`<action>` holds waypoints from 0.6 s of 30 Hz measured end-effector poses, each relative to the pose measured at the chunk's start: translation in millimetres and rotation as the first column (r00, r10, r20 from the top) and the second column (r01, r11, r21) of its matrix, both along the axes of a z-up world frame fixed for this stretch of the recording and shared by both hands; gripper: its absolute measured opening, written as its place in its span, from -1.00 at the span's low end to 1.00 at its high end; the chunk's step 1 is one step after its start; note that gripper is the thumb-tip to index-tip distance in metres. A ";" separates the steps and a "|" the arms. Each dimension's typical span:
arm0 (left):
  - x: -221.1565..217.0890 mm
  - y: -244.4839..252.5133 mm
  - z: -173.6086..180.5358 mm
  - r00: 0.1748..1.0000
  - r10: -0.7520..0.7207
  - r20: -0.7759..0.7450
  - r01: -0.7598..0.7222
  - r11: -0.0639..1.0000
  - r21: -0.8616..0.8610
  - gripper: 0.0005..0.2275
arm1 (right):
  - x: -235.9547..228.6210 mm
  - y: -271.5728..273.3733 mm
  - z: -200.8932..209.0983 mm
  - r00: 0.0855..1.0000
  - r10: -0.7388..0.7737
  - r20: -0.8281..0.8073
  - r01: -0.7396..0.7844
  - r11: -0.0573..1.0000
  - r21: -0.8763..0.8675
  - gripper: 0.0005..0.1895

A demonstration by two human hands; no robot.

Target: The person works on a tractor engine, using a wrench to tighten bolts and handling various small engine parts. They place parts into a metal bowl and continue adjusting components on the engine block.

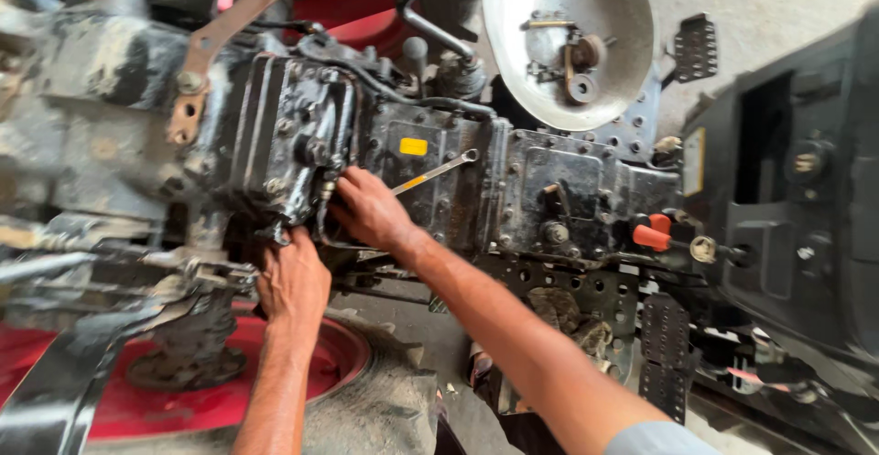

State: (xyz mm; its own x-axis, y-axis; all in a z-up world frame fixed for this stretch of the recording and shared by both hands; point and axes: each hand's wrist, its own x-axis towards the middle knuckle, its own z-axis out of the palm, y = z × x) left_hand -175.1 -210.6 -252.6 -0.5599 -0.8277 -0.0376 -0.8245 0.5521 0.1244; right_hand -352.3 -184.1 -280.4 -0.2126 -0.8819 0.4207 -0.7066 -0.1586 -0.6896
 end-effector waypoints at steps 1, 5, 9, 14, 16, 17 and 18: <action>0.2 3.3 -1.2 1.000 -0.002 0.016 0.002 0.999 0.033 -0.79 | -3.6 1.3 0.0 1.000 0.019 -0.002 -0.019 1.000 -0.011 -0.78; 16.2 0.1 -14.8 0.995 0.055 -0.083 -0.041 0.986 0.161 -0.70 | -6.1 -8.3 3.0 0.995 0.057 -0.077 -0.059 0.998 -0.013 -0.85; 49.1 -0.8 -32.9 0.943 -0.041 -0.329 0.068 0.995 0.071 -0.59 | 6.9 -3.0 12.6 0.997 0.082 0.011 -0.082 0.997 -0.009 -0.81; 53.1 -3.2 -44.0 0.938 -0.050 -0.344 0.101 0.986 0.131 -0.47 | 10.5 -1.4 16.3 0.998 0.060 0.006 -0.061 0.994 0.091 -0.65; 57.3 -6.7 -48.1 0.936 -0.090 -0.340 0.131 0.986 0.101 -0.44 | 11.0 0.4 8.8 0.997 0.059 -0.046 -0.054 0.991 0.119 -0.66; 61.0 -5.4 -49.9 0.935 -0.110 -0.338 0.148 0.985 0.089 -0.42 | 12.8 0.2 3.2 0.996 0.081 -0.046 -0.076 0.991 0.110 -0.67; 61.1 -6.5 -52.4 0.944 -0.057 -0.325 0.125 0.973 0.192 -0.38 | 10.6 -0.1 -2.0 0.994 0.096 -0.050 -0.091 0.991 0.099 -0.68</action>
State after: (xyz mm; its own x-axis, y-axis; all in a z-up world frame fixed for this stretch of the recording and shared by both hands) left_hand -114.0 -217.1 -305.0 -0.6435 -0.7653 -0.0116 -0.6713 0.5570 0.4890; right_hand -341.7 -184.2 -282.4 -0.1065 -0.9340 0.3411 -0.7284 -0.1602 -0.6661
